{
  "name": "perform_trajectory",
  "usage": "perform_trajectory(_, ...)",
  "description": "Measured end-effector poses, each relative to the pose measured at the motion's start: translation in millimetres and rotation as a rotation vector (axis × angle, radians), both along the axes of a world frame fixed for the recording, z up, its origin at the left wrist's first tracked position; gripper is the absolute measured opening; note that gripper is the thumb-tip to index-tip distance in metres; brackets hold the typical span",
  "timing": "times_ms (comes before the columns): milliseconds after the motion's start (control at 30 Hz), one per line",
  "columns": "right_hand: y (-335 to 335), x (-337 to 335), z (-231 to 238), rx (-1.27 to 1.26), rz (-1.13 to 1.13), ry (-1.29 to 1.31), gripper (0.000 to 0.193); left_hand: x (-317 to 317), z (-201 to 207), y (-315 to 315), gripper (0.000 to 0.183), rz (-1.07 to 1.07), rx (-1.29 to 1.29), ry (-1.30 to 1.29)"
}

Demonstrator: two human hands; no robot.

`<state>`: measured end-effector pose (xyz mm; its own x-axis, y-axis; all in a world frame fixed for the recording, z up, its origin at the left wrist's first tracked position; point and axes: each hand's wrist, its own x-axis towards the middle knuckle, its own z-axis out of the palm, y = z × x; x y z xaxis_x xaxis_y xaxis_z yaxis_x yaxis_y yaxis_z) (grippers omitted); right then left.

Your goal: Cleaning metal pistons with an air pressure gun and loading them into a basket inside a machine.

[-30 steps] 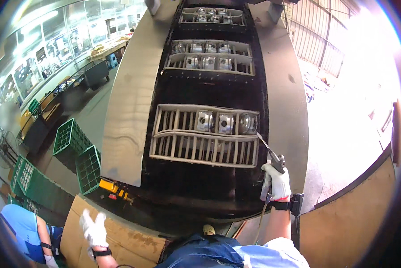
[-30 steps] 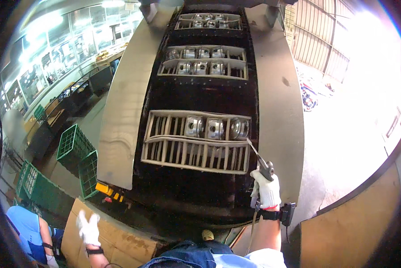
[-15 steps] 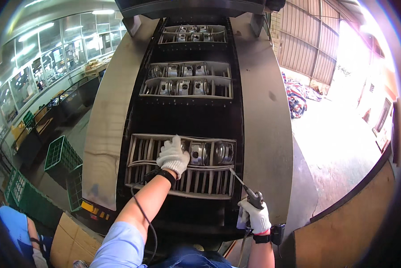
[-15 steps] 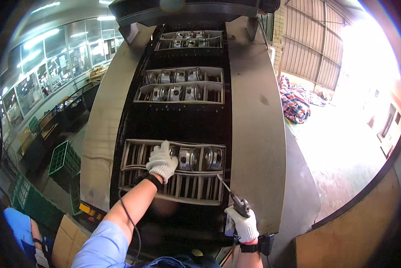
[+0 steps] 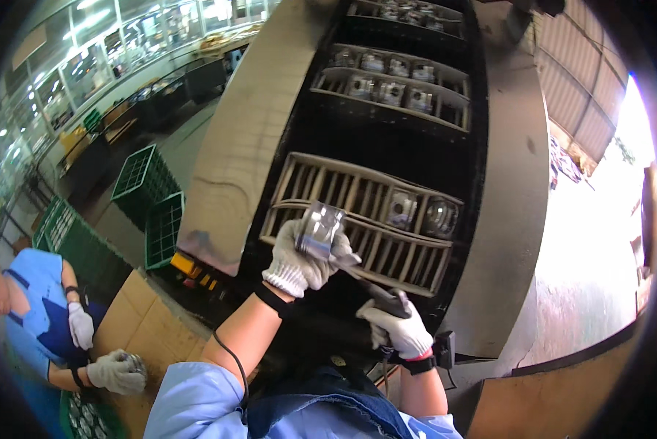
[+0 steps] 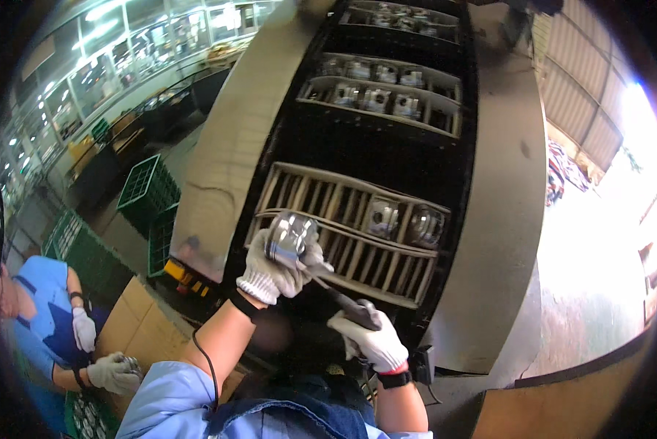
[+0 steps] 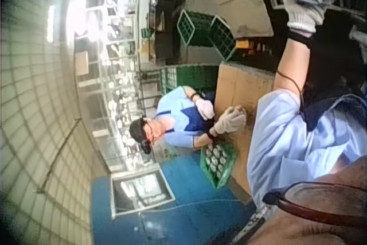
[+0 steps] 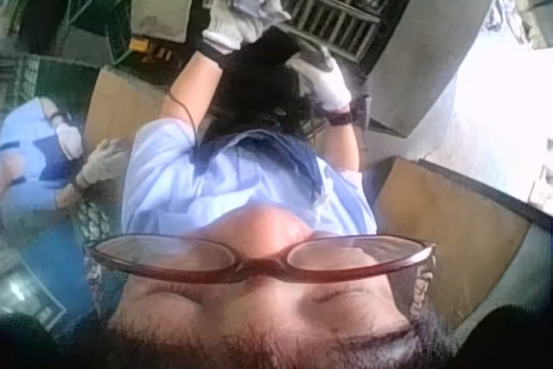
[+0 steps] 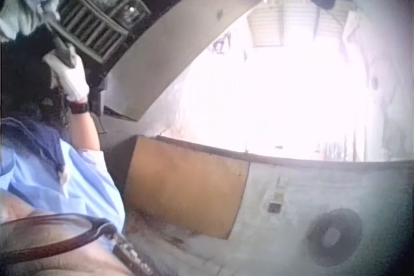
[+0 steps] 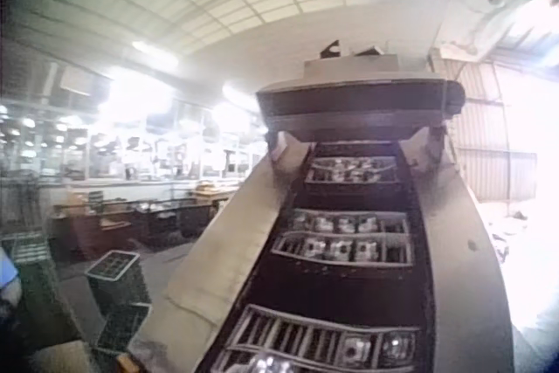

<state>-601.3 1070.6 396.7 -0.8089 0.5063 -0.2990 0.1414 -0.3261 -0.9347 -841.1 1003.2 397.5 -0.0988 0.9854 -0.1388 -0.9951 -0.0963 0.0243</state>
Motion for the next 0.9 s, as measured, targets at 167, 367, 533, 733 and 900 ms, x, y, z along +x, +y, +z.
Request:
perform_trajectory(167,-31.2,-43.8,-14.7,-0.029,0.258,0.003,0.017,-19.7,-25.9,-68.5,0.042,0.208,-0.084,0.121)
perform_trajectory(367,-69.4,-61.2,-15.6,-0.088,0.319,0.001,0.014,-39.5,-61.6,-159.4,0.041,0.57,-0.158,0.3)
perform_trajectory(533,-93.2,-80.7,-20.1,0.053,0.452,-0.158,0.018,-45.7,-76.6,-275.2,0.044,0.963,-0.499,0.943)
perform_trajectory(733,-129.5,-110.6,-1.3,0.242,0.722,-0.245,0.026,-45.2,-126.8,-391.6,0.054,1.284,-0.966,0.856)
perform_trajectory(900,-70.2,-81.6,-5.3,0.134,0.327,-0.089,0.052,-37.3,-153.8,-491.4,0.052,0.962,-1.808,1.054)
